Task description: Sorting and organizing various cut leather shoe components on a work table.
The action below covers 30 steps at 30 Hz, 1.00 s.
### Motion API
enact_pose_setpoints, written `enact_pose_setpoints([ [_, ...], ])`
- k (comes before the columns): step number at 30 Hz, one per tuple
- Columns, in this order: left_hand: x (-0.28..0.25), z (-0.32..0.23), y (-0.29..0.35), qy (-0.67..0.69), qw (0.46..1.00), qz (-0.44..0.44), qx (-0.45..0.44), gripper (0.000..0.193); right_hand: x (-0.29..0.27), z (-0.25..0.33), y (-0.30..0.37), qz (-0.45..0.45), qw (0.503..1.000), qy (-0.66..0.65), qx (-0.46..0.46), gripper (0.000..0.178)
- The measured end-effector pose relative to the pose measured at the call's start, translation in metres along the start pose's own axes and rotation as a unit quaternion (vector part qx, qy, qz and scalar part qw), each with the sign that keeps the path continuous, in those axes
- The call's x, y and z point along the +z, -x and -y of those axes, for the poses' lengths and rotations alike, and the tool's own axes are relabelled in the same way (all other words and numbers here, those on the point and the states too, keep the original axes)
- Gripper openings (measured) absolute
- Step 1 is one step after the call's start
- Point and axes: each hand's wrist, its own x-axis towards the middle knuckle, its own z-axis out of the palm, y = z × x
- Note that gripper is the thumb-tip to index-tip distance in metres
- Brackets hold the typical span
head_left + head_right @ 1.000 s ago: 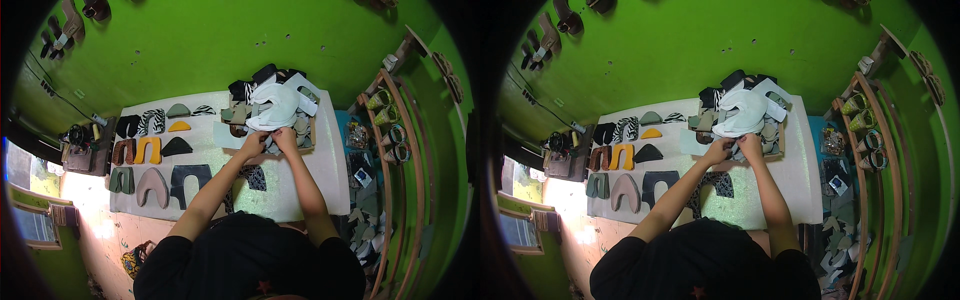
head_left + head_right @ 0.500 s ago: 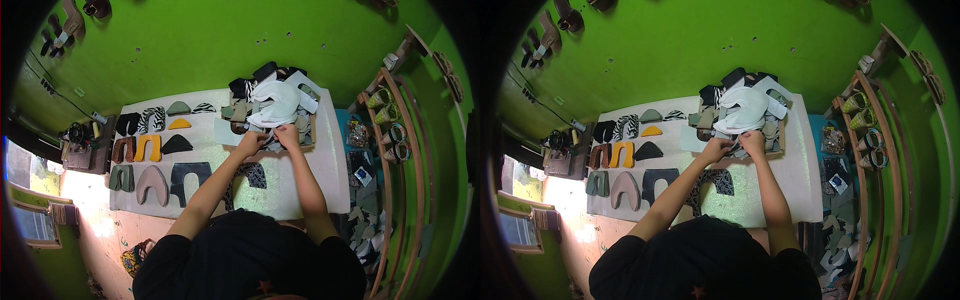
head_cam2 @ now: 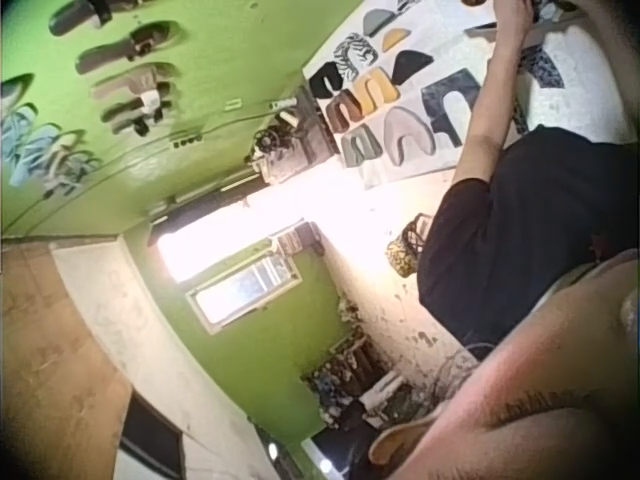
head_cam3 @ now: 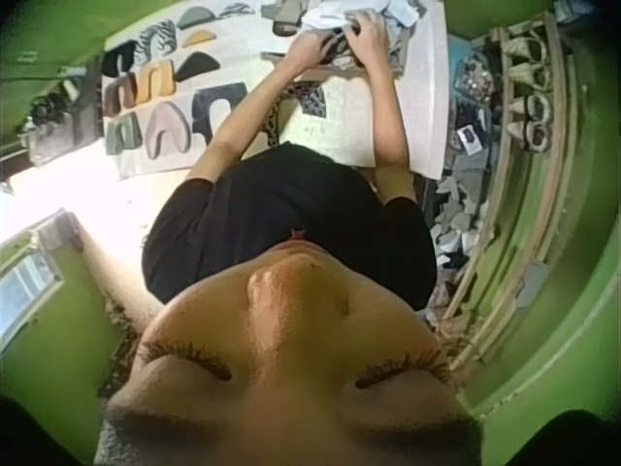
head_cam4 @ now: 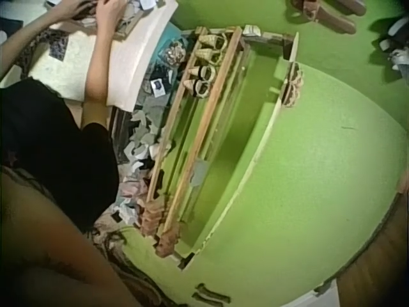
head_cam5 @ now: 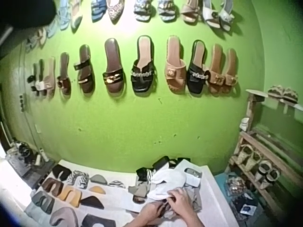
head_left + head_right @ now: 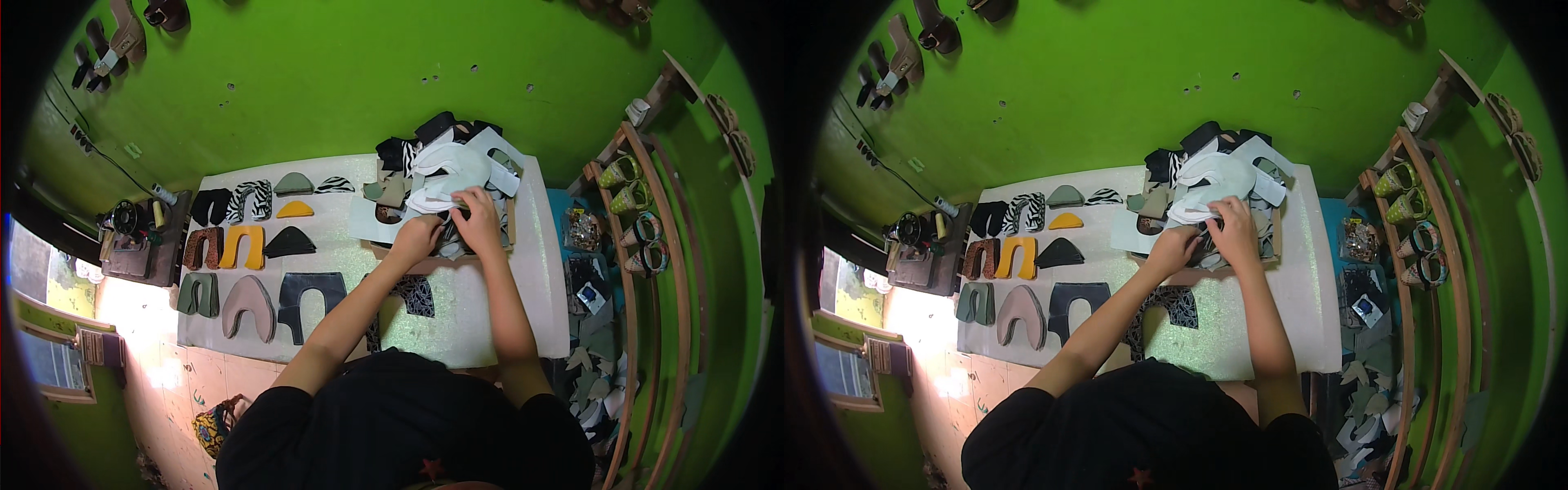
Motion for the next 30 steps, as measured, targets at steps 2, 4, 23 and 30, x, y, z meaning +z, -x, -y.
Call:
enact_pose_setpoints([
  [2,-0.003,-0.01,-0.003,0.015,0.999,-0.036,0.019,0.013,-0.007,-0.006,-0.008,0.08,0.996,-0.001,-0.028,0.031],
  [4,-0.003,-0.012,-0.004,0.025,0.998,-0.055,0.028,0.015,-0.004,-0.023,-0.014,0.119,0.992,-0.039,-0.008,0.036],
  [23,0.007,-0.002,0.024,0.16,0.986,0.053,-0.001,0.036,0.029,-0.027,0.025,0.101,0.917,-0.23,0.308,0.026],
  [30,-0.004,0.017,0.035,-0.044,0.989,0.138,0.006,0.045,-0.004,-0.026,-0.001,0.115,0.906,-0.237,0.33,0.016],
])
